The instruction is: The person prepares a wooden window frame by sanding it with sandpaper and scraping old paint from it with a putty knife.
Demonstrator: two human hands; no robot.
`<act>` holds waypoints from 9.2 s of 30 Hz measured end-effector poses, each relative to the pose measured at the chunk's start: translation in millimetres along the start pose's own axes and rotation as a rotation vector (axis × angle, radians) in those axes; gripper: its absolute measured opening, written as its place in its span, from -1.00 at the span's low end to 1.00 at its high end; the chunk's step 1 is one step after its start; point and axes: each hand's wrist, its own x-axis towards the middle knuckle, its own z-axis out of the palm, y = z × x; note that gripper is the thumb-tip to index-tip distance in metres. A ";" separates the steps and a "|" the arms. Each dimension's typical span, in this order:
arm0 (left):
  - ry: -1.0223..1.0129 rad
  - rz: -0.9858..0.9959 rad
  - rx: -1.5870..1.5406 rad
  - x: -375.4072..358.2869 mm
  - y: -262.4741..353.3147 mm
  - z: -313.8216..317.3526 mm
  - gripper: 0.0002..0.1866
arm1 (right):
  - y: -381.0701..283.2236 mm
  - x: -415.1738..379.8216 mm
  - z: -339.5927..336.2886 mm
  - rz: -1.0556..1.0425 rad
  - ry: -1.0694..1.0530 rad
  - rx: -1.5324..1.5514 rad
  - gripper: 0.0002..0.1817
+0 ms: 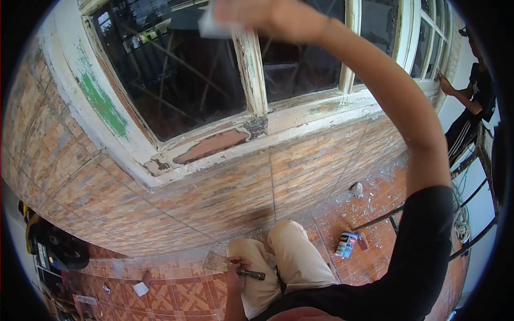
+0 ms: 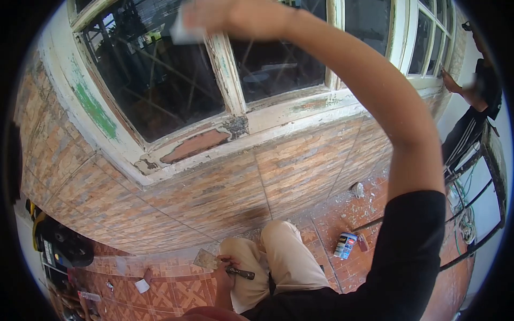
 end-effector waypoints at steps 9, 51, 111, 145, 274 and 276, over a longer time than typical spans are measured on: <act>-0.008 -0.021 0.033 -0.2 7.0 6.3 -0.74 | 6.3 10.5 2.7 1.020 0.246 0.065 -0.65; -0.002 -0.002 0.088 2.8 8.2 3.4 -0.75 | -6.8 -7.7 22.5 0.107 0.128 -0.063 -0.62; 0.076 -0.063 -0.069 2.0 8.9 8.0 -0.75 | 60.0 26.5 -54.8 0.256 0.182 -0.270 -0.55; 0.024 -0.023 -0.054 -4.0 9.2 10.9 -0.77 | 31.6 40.6 -56.0 1.077 0.273 -0.047 -0.53; -0.025 -0.067 -0.018 5.5 8.0 -4.1 -0.77 | 21.9 78.1 12.5 1.077 0.565 -0.539 -0.29; -0.016 -0.064 -0.031 3.5 9.4 -7.2 -0.77 | 18.9 72.2 17.6 1.076 0.584 -0.557 -0.30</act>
